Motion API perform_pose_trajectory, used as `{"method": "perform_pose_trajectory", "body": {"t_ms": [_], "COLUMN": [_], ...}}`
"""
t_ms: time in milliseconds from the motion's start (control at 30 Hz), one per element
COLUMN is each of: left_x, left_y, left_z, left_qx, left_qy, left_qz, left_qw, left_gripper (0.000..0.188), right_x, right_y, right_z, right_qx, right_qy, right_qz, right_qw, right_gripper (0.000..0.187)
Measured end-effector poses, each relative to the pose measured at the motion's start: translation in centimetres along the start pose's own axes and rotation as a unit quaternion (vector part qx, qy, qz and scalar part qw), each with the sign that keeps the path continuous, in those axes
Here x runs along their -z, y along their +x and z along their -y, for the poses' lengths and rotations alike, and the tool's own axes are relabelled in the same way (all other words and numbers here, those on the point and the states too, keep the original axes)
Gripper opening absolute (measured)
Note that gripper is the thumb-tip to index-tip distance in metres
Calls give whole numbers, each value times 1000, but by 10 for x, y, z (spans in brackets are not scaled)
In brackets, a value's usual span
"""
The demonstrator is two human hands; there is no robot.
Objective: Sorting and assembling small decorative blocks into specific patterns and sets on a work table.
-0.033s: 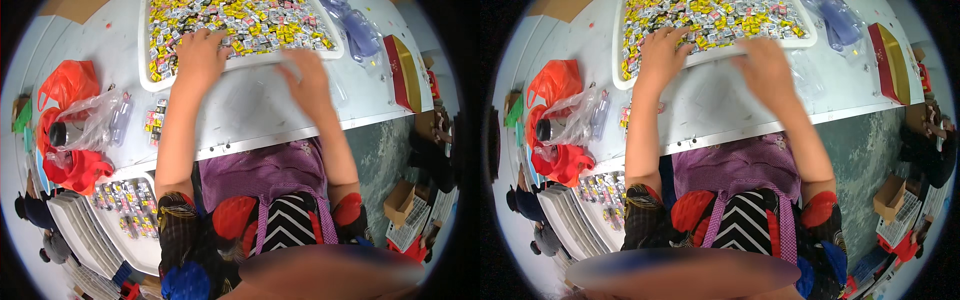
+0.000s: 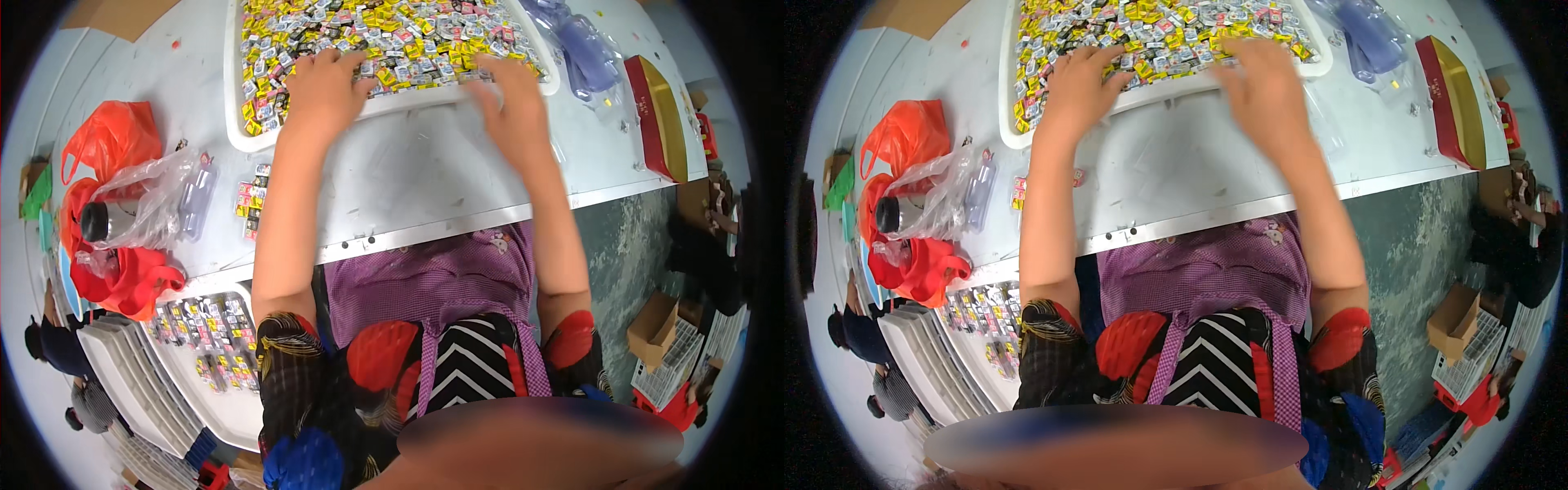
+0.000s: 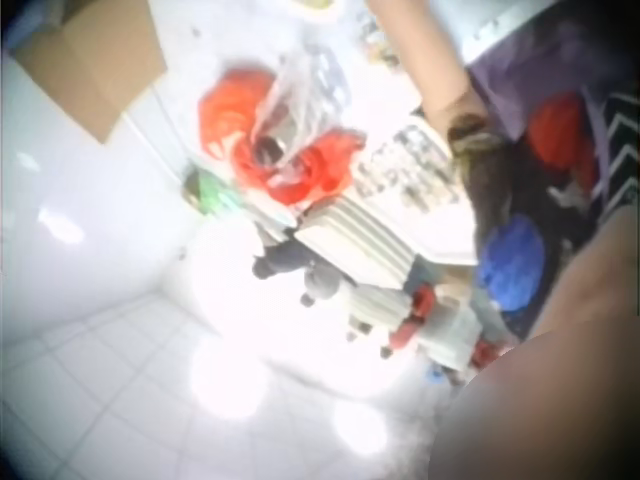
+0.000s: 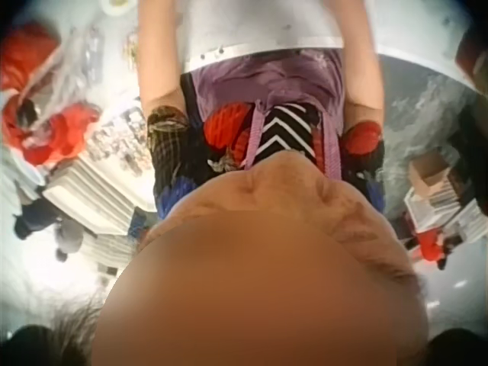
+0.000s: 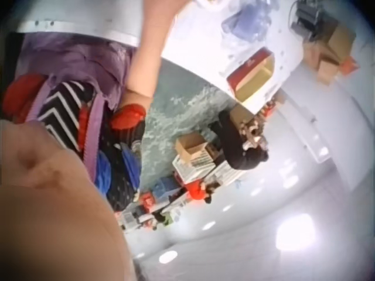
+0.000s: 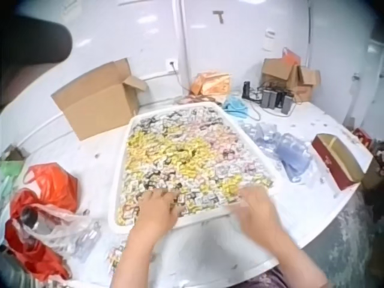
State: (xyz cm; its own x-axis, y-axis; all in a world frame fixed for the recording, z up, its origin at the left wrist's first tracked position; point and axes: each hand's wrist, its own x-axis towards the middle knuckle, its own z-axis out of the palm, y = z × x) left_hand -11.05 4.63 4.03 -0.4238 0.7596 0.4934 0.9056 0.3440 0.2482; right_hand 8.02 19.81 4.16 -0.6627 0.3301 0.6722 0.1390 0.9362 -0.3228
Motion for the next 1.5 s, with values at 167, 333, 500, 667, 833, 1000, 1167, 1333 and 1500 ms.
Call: {"method": "perform_pose_trajectory", "body": {"t_ms": [167, 333, 500, 667, 833, 1000, 1167, 1333, 1500], "left_x": [-31, -31, -32, -29, -14, 9, -9, -29, -36], "left_y": [29, 21, 23, 20, 6, -53, -88, -88, -92], "left_z": [15, 18, 16, 19, 18, -26, -53, -61, -60], "left_qx": [34, 49, 44, 143, 288, 252, 298, 84, -27], "left_qy": [-112, -219, -237, -328, -552, -612, -595, -385, -297], "left_qz": [180, 93, 22, -25, -43, 69, 145, 90, 38], "left_qw": [977, 970, 970, 934, 781, 747, 732, 915, 954], "left_gripper": [26, 16, 13, 15, 14, 28, 26, 28, 26], "right_x": [-24, -43, -34, 9, -1, -34, -54, -49, -45], "right_y": [52, 69, 56, 56, -21, -58, -67, -72, -76], "right_z": [-102, -112, -110, -39, 17, 27, 26, 28, 27], "right_qx": [13, -26, 92, -103, -31, -89, -71, -77, -73], "right_qy": [27, -146, 148, 22, 191, 111, 83, 59, 111], "right_qz": [-4, 244, 16, 111, 200, 179, 115, 118, 129], "right_qw": [1000, 958, 985, 988, 960, 973, 987, 988, 983], "right_gripper": [25, 23, 19, 20, 21, 22, 23, 22, 18]}}
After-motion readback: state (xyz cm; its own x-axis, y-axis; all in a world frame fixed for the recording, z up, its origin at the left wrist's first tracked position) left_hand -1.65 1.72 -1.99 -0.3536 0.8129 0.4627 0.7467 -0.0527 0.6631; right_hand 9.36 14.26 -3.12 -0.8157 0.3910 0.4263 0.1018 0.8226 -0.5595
